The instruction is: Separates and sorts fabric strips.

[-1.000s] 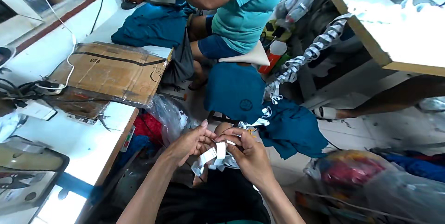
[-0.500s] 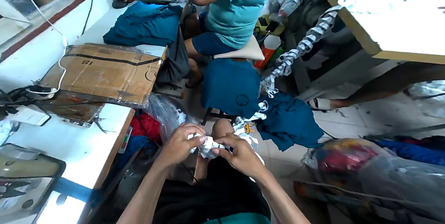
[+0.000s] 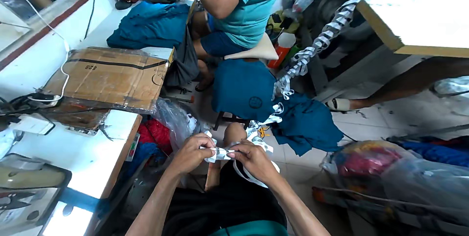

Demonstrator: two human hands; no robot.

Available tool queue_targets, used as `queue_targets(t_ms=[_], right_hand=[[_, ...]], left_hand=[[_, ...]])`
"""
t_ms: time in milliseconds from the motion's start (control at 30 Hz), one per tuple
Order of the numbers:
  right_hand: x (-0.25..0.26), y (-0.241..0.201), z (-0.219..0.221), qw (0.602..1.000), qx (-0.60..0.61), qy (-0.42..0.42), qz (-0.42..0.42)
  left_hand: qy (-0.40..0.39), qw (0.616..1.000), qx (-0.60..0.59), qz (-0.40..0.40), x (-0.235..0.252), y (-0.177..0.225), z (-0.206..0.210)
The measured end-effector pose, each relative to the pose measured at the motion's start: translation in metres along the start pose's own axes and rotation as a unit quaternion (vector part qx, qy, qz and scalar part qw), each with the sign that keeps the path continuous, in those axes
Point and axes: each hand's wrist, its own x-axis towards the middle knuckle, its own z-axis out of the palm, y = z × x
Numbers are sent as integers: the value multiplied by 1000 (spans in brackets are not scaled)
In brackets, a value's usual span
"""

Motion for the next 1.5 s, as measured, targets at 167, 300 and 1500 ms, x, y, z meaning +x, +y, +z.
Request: queue_targets(t_ms=[167,300,1500], right_hand=[[-3,-20,-8,997,-42,50,-37],[-3,-25,-16,998,-21,23,-63],[-13,-58,-24,980,-48,145,-124]], left_hand=[[-27,997,74,8,2,0,17],[5,988,155,29,1,13,21],[38,985,88,145,-9,15,20]])
